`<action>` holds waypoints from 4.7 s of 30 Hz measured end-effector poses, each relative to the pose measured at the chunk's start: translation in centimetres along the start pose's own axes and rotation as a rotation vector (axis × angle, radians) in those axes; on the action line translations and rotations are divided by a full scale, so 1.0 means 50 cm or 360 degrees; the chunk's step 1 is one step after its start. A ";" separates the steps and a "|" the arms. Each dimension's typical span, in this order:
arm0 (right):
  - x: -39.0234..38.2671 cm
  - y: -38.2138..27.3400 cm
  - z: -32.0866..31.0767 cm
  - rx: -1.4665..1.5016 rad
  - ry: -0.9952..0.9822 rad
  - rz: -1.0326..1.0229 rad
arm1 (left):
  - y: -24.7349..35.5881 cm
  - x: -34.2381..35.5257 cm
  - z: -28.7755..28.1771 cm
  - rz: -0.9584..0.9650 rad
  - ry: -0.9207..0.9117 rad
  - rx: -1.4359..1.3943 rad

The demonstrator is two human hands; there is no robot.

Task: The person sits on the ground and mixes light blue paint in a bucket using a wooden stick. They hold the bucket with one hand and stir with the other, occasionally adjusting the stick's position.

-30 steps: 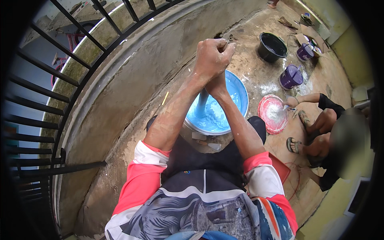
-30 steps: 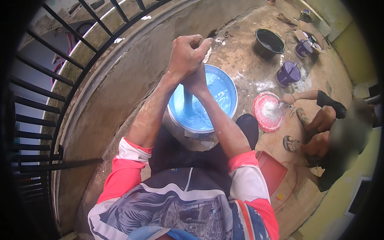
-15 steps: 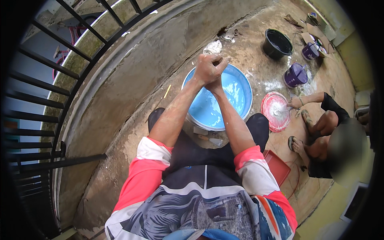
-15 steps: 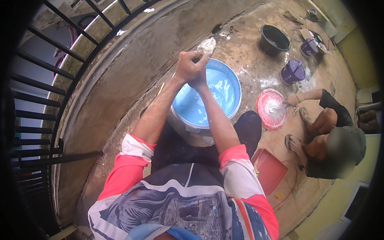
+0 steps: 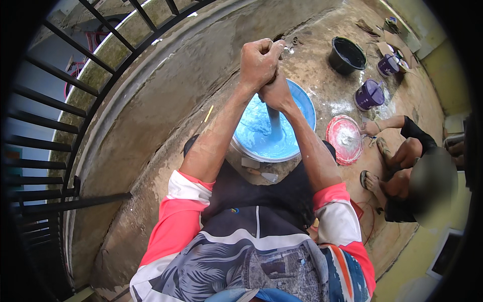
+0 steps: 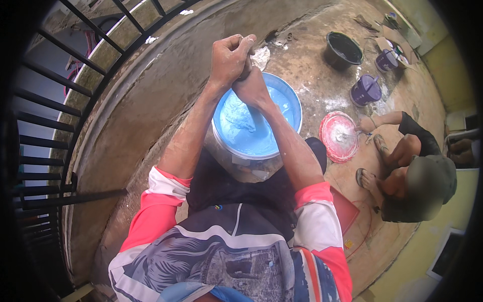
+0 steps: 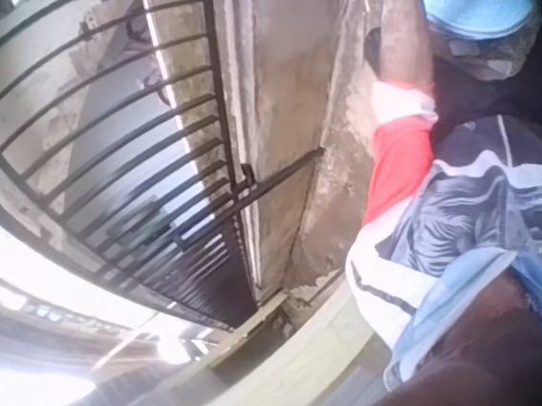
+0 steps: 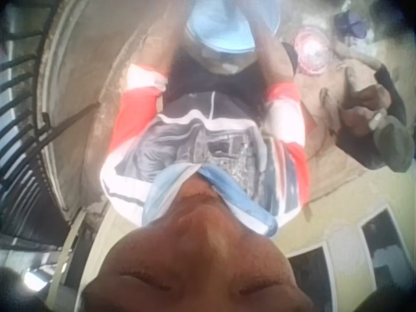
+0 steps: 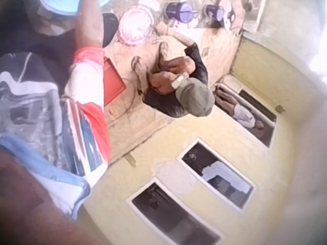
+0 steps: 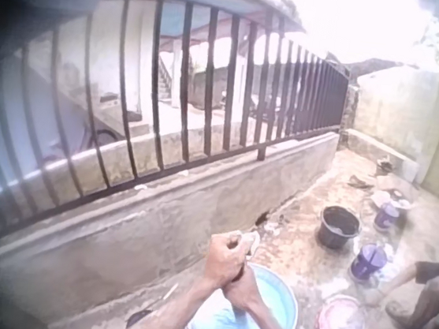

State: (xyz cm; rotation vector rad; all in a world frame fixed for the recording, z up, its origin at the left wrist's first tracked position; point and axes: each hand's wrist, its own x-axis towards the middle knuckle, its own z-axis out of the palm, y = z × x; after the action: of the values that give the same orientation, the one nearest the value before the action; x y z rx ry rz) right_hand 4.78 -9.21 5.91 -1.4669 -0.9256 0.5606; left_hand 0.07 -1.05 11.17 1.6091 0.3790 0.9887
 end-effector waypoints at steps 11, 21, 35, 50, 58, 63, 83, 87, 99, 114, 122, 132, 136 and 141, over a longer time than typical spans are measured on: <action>0.037 0.088 0.042 -0.0079 0.0602 -0.0725 | 0.049 -0.001 0.013 0.0325 -0.0422 0.0345; -0.016 0.253 0.083 -0.0079 0.0018 -0.0011 | -0.167 -0.063 -0.030 -0.0184 -0.0260 0.0428; 0.017 -0.018 0.016 -0.0342 0.0392 -0.0731 | 0.092 -0.002 0.004 0.0445 -0.0141 0.0264; -0.028 0.241 0.036 -0.0342 -0.0259 0.0046 | -0.163 -0.086 -0.007 -0.0146 -0.0028 0.0231; 0.000 -0.058 -0.002 -0.0135 0.0049 -0.0231 | 0.038 0.004 -0.003 -0.0015 0.0050 -0.0171; 0.026 -0.107 -0.037 -0.0480 0.0029 -0.0343 | 0.122 0.030 0.017 0.0457 0.0030 0.0060; -0.047 0.156 -0.020 -0.0192 -0.0102 0.0232 | -0.099 -0.064 0.036 -0.0096 -0.0122 0.0212; -0.028 -0.037 -0.020 0.0033 -0.0053 0.0083 | 0.078 -0.011 0.028 0.0078 -0.0130 0.0258; 0.019 0.043 -0.052 -0.0228 0.0107 -0.0689 | 0.063 -0.028 0.055 0.0531 -0.0095 0.0190; -0.103 0.237 -0.025 -0.0229 0.0236 -0.0048 | -0.140 -0.121 0.075 -0.0120 -0.0261 0.0291; -0.065 -0.054 -0.011 -0.0059 0.0090 0.0089 | 0.085 -0.026 0.053 0.0253 -0.0289 0.0500; 0.028 0.068 0.001 -0.0044 0.0172 -0.0666 | 0.084 -0.009 0.044 0.0572 -0.0192 0.0393; 0.010 0.193 -0.018 -0.0247 0.0081 -0.0644 | -0.044 -0.055 0.039 0.0426 -0.0243 0.0290; -0.051 0.255 -0.011 -0.0273 0.0181 -0.0372 | -0.132 -0.105 0.048 0.0151 -0.0230 0.0316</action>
State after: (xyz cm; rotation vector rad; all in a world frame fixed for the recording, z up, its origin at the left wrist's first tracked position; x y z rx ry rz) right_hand 6.53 -10.66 -6.89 -1.5001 -1.0578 0.2282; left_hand 0.50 -4.35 3.06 1.8814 0.3118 0.9213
